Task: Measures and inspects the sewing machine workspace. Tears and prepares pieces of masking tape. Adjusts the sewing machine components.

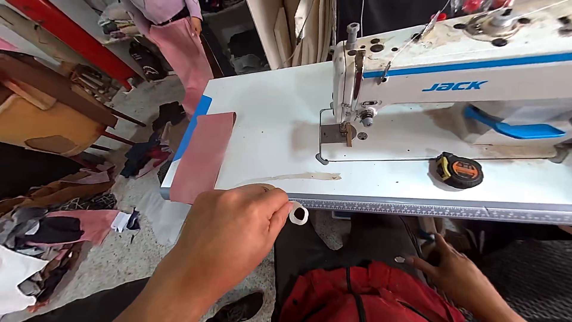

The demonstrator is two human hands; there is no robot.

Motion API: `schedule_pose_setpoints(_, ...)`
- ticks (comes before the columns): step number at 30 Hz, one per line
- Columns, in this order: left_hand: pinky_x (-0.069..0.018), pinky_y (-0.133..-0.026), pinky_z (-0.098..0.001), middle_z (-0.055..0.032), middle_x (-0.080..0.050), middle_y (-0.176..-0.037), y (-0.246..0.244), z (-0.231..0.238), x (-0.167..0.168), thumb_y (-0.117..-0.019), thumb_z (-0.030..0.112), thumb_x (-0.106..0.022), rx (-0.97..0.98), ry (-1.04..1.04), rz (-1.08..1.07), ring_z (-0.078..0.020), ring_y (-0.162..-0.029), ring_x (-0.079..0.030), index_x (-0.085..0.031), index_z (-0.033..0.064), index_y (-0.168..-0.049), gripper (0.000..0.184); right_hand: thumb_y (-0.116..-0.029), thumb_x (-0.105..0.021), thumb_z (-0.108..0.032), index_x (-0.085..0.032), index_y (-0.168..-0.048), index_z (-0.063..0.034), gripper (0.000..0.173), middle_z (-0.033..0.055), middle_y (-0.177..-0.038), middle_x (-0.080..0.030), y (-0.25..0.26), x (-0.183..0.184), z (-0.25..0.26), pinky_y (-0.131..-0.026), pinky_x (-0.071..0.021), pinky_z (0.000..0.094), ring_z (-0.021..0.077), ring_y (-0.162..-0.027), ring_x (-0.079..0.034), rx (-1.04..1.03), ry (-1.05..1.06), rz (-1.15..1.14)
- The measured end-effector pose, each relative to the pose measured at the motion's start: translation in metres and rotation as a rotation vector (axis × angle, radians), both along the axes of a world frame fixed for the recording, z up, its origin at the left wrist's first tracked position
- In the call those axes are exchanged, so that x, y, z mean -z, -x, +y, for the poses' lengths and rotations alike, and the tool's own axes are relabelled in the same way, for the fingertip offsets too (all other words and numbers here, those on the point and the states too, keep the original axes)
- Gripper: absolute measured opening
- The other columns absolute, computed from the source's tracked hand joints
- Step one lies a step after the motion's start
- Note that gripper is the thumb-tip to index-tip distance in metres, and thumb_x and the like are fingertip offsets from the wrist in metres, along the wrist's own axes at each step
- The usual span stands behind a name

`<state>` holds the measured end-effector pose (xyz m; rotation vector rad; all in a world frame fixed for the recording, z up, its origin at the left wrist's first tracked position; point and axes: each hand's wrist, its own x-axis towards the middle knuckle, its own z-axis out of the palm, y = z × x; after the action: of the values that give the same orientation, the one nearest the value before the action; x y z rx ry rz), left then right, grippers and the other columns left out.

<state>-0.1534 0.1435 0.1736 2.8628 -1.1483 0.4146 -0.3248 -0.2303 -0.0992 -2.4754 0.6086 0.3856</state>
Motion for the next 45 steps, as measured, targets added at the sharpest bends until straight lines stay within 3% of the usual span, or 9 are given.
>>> schedule_pose_setpoints(2, -0.0405, -0.042, -0.0313, 0.0074, -0.057, -0.065, 0.003, -0.003, 0.0, -0.0993, 0.04, -0.055, -0.012, -0.013, -0.052, -0.01, -0.054, -0.058, -0.072, 0.0232, -0.081, 0.03, -0.0896, -0.069, -0.06, -0.067, -0.13, -0.0072, 0.066, 0.0119, -0.102, -0.077, -0.01, -0.054, 0.014, -0.081, -0.0589, 0.0618, 0.0318, -0.091, -0.075, -0.095, -0.122, -0.21)
schedule_pose_setpoints(5, -0.0367, -0.041, -0.0335, 0.0028, -0.051, -0.061, 0.01, -0.014, 0.004, -0.1016, 0.039, -0.054, -0.009, -0.037, -0.126, -0.0151, -0.05, -0.053, -0.07, 0.0183, -0.079, 0.035, -0.0985, -0.063, -0.052, -0.074, -0.113, -0.0195, 0.037, -0.0091, -0.094, -0.074, -0.041, -0.132, 0.062, -0.072, -0.064, 0.0314, 0.0045, -0.082, -0.072, -0.203, -0.342, -0.626)
schedule_pose_setpoints(10, -0.0331, -0.041, -0.0329, 0.001, -0.046, -0.057, 0.016, -0.028, 0.007, -0.1006, 0.035, -0.054, 0.003, -0.058, -0.192, -0.0169, -0.046, -0.048, -0.066, 0.0155, -0.073, 0.036, -0.0913, -0.071, -0.047, -0.053, -0.145, -0.019, 0.063, -0.0048, -0.132, -0.063, -0.115, -0.198, 0.136, -0.092, -0.0593, 0.0321, 0.0057, -0.115, -0.063, -0.504, -0.408, -0.757)
schedule_pose_setpoints(15, -0.0413, -0.043, -0.0271, 0.0115, -0.058, -0.064, 0.011, -0.014, -0.005, -0.0998, 0.044, -0.057, -0.095, 0.157, -0.03, -0.0035, -0.054, -0.055, -0.074, 0.0253, -0.082, 0.031, -0.0851, -0.082, -0.031, -0.041, -0.155, -0.0242, 0.081, -0.0061, -0.139, -0.06, -0.145, -0.174, 0.141, -0.099, -0.0586, 0.0325, 0.0078, -0.122, -0.062, -0.558, -0.727, -0.624)
schedule_pose_setpoints(18, -0.0461, -0.045, -0.0186, 0.0183, -0.064, -0.067, 0.007, -0.002, -0.004, -0.0983, 0.044, -0.062, -0.16, 0.439, 0.206, 0.0048, -0.055, -0.057, -0.077, 0.0311, -0.089, 0.022, -0.0895, -0.079, -0.019, -0.049, -0.148, -0.0173, 0.065, -0.0031, -0.129, -0.066, -0.146, -0.151, 0.148, -0.092, -0.0627, 0.0326, 0.0107, -0.109, -0.069, -0.511, -0.782, -0.856)
schedule_pose_setpoints(28, -0.0464, -0.033, -0.0265, -0.0025, -0.066, -0.062, 0.005, -0.007, 0.018, -0.0968, 0.041, -0.069, -0.285, 0.903, 0.546, -0.0128, -0.039, -0.055, -0.08, 0.0192, -0.092, 0.025, -0.0925, -0.078, -0.021, -0.071, -0.102, -0.0113, 0.015, -0.0019, -0.095, -0.072, -0.15, -0.15, 0.157, -0.078, -0.061, 0.0251, 0.008, -0.09, -0.069, -0.405, -0.553, -1.456)
schedule_pose_setpoints(33, -0.0481, -0.034, -0.0271, -0.0017, -0.067, -0.065, 0.004, -0.011, 0.022, -0.0978, 0.038, -0.069, -0.286, 0.898, 0.51, -0.013, -0.04, -0.055, -0.08, 0.0194, -0.093, 0.023, -0.0926, -0.077, -0.02, -0.075, -0.093, -0.0104, 0.01, -0.0017, -0.092, -0.067, -0.155, -0.155, 0.16, -0.073, -0.0582, 0.0228, 0.0073, -0.087, -0.065, -0.425, -0.678, -1.407)
schedule_pose_setpoints(39, -0.0518, -0.044, -0.0215, 0.009, -0.071, -0.074, -0.007, -0.006, 0.036, -0.0994, 0.032, -0.067, -0.181, 0.793, 0.169, -0.0025, -0.053, -0.061, -0.079, 0.0192, -0.1, 0.018, -0.1001, -0.066, -0.033, -0.07, -0.08, -0.0098, 0.031, -0.0033, -0.078, -0.063, -0.147, -0.159, 0.145, -0.064, -0.0497, 0.0206, 0.0026, -0.072, -0.059, -0.476, -1.536, -0.617)
schedule_pose_setpoints(45, -0.0542, -0.061, -0.0149, 0.0091, -0.075, -0.086, -0.016, -0.001, 0.046, -0.0966, 0.031, -0.07, -0.177, 0.678, -0.023, 0.0045, -0.071, -0.065, -0.081, 0.0165, -0.099, 0.018, -0.0999, -0.047, -0.065, -0.071, -0.12, -0.0173, 0.057, -0.0061, -0.08, -0.062, -0.14, -0.147, 0.145, -0.073, -0.0507, 0.0255, 0.0047, -0.075, -0.059, -0.515, -2.007, -0.412)
